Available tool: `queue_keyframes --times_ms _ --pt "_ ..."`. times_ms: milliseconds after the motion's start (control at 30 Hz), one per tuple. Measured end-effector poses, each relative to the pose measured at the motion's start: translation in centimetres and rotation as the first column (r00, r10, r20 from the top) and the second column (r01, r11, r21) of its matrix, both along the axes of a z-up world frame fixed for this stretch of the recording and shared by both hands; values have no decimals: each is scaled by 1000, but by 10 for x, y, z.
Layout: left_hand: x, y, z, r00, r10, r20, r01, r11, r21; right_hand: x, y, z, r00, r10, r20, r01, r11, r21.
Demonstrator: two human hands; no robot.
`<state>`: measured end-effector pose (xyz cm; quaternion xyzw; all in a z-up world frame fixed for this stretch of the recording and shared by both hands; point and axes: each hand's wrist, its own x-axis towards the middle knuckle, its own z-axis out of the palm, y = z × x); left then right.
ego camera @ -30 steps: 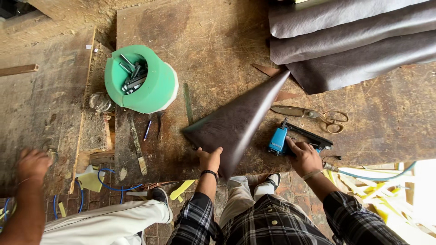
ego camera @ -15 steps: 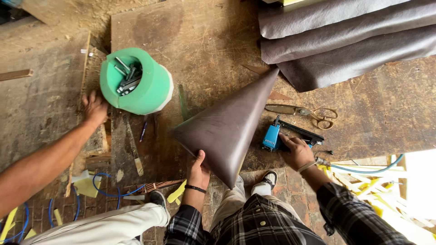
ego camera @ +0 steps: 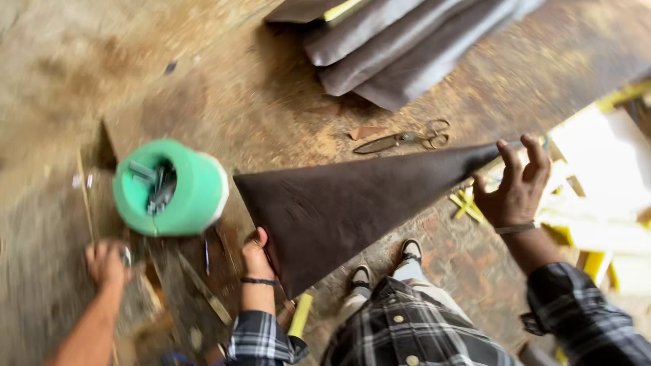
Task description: The person staples dark fabric onto a triangular wooden board using a pneumatic staple gun. They repeatedly pull the fabric taut, align the edges, and drive staples along the perimeter to secure the material.
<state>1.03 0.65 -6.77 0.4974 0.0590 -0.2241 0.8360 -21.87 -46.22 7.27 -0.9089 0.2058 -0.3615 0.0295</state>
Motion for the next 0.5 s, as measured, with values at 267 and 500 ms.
queue_keyframes --times_ms 267,500 --pt "37 -126 36 728 -685 17 669 715 201 -191 75 -18 750 0 -662 344 854 390" --pt "-116 -318 46 -133 -935 330 247 291 924 -357 216 -53 604 -385 -698 796 236 558"
